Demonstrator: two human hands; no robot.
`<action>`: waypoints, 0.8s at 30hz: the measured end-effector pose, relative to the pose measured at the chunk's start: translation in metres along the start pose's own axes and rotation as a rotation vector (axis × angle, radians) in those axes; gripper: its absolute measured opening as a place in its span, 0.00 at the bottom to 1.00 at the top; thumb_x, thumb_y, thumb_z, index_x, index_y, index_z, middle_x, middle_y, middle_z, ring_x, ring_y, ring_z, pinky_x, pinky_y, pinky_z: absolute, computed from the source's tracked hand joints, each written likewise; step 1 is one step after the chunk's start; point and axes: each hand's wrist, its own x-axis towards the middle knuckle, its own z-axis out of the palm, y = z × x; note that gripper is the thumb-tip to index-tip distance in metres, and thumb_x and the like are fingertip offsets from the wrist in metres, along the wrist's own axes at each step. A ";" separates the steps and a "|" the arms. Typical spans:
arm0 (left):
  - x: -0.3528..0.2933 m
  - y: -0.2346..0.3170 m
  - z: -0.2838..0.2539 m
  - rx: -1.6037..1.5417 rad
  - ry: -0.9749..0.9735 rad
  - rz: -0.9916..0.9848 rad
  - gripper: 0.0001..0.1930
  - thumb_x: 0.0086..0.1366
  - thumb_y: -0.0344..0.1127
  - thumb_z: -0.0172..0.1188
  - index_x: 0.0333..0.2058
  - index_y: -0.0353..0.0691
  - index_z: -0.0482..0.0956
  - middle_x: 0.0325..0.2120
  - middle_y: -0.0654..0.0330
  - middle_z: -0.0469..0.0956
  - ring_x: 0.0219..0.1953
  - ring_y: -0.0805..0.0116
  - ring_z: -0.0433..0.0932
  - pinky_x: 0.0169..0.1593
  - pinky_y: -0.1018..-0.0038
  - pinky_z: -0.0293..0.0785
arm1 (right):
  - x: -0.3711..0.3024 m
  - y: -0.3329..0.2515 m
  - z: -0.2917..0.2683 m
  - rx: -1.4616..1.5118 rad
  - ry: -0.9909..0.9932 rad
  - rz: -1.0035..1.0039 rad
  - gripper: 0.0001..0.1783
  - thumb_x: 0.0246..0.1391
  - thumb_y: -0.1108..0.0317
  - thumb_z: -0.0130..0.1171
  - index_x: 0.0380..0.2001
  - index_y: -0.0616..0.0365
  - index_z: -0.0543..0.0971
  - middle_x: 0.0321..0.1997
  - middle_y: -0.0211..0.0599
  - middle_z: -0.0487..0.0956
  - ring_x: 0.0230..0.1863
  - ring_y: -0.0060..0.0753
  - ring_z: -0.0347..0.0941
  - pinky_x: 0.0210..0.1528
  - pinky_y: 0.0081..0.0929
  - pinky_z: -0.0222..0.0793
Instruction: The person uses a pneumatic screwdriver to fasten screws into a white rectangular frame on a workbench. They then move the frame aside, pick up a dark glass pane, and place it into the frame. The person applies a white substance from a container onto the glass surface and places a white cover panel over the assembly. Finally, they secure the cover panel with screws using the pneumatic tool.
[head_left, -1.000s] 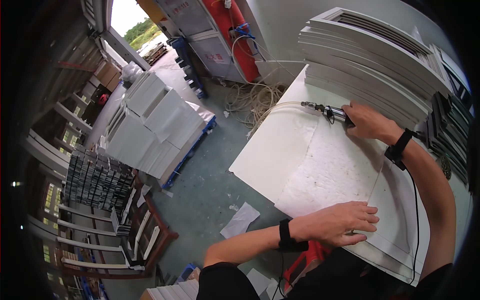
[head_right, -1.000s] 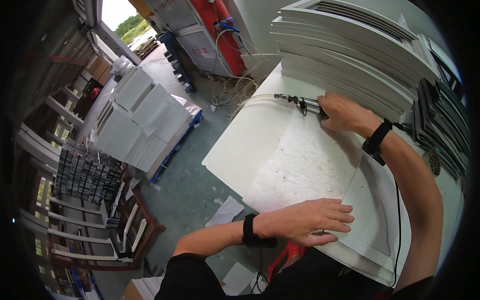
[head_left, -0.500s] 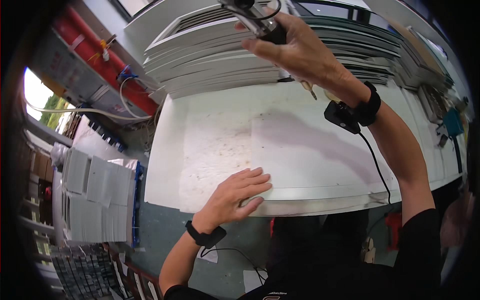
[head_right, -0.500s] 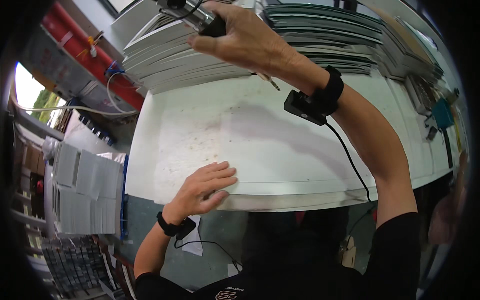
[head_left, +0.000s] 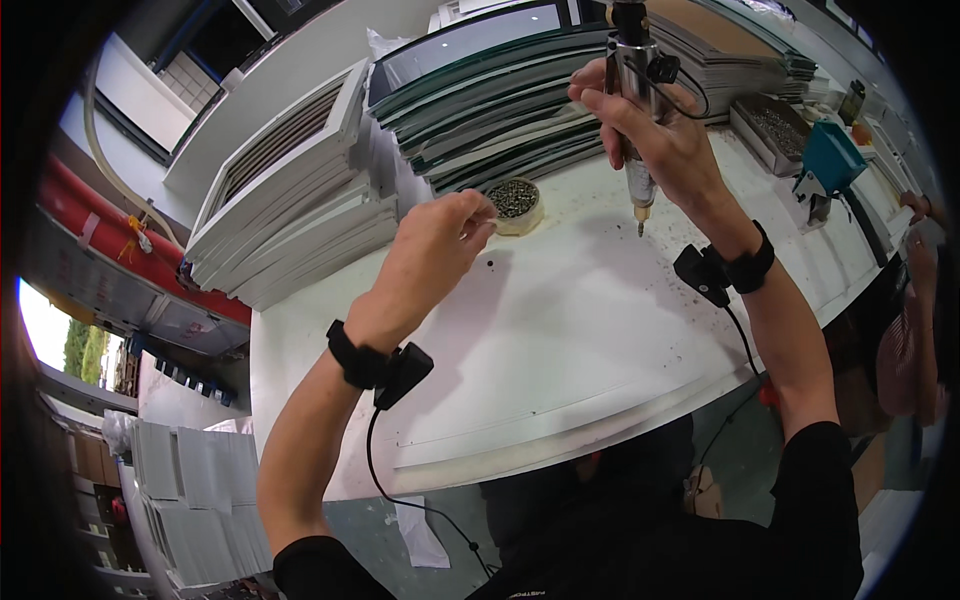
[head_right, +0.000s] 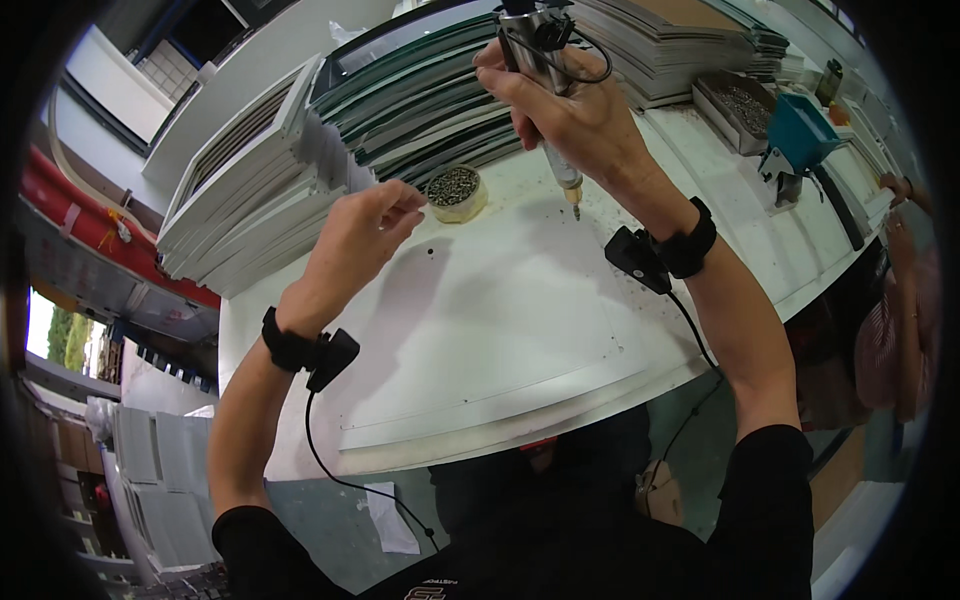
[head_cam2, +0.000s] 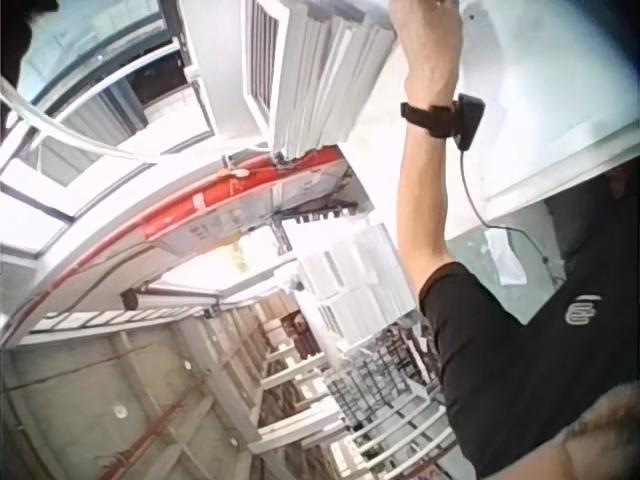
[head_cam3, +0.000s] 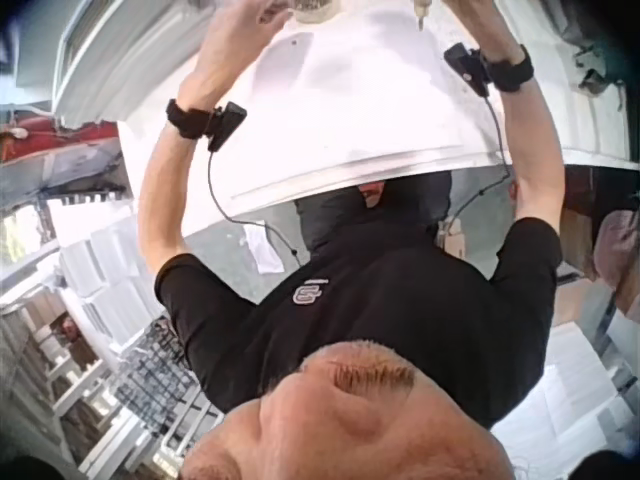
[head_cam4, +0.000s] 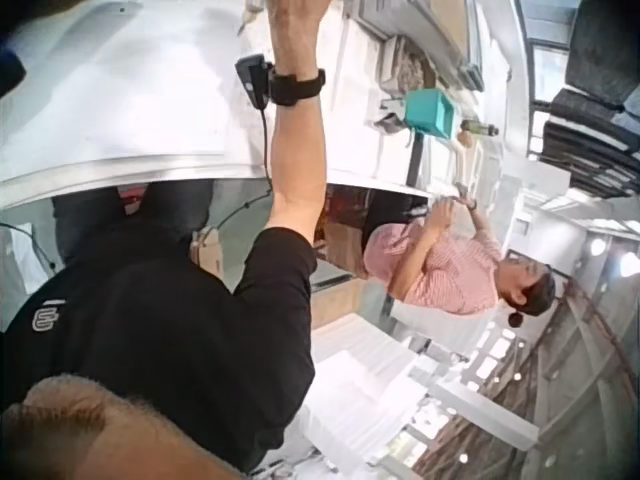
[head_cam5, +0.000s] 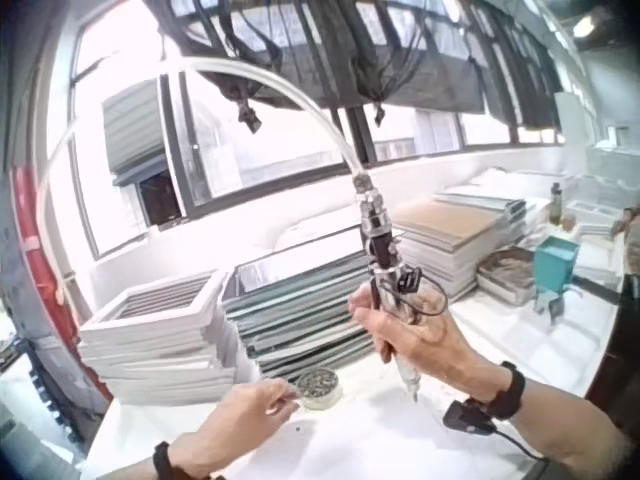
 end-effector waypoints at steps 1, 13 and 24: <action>0.021 -0.011 0.012 0.031 -0.018 0.014 0.11 0.66 0.29 0.64 0.45 0.32 0.81 0.38 0.48 0.85 0.39 0.53 0.85 0.46 0.66 0.80 | -0.001 0.005 -0.008 -0.027 0.005 -0.006 0.12 0.65 0.61 0.62 0.46 0.55 0.84 0.18 0.22 0.73 0.20 0.13 0.69 0.22 0.18 0.65; 0.082 -0.039 0.067 0.153 -0.142 0.007 0.18 0.60 0.29 0.64 0.50 0.35 0.81 0.44 0.46 0.82 0.45 0.46 0.81 0.51 0.62 0.77 | -0.020 0.048 -0.070 0.053 0.044 0.069 0.13 0.63 0.64 0.63 0.49 0.55 0.83 0.19 0.20 0.72 0.19 0.11 0.66 0.23 0.17 0.63; 0.095 -0.035 0.065 0.177 -0.207 -0.035 0.10 0.60 0.26 0.60 0.41 0.31 0.79 0.36 0.43 0.80 0.39 0.42 0.79 0.46 0.57 0.75 | -0.028 0.063 -0.081 0.096 0.044 0.097 0.14 0.63 0.63 0.64 0.50 0.52 0.83 0.20 0.18 0.73 0.21 0.10 0.66 0.23 0.16 0.64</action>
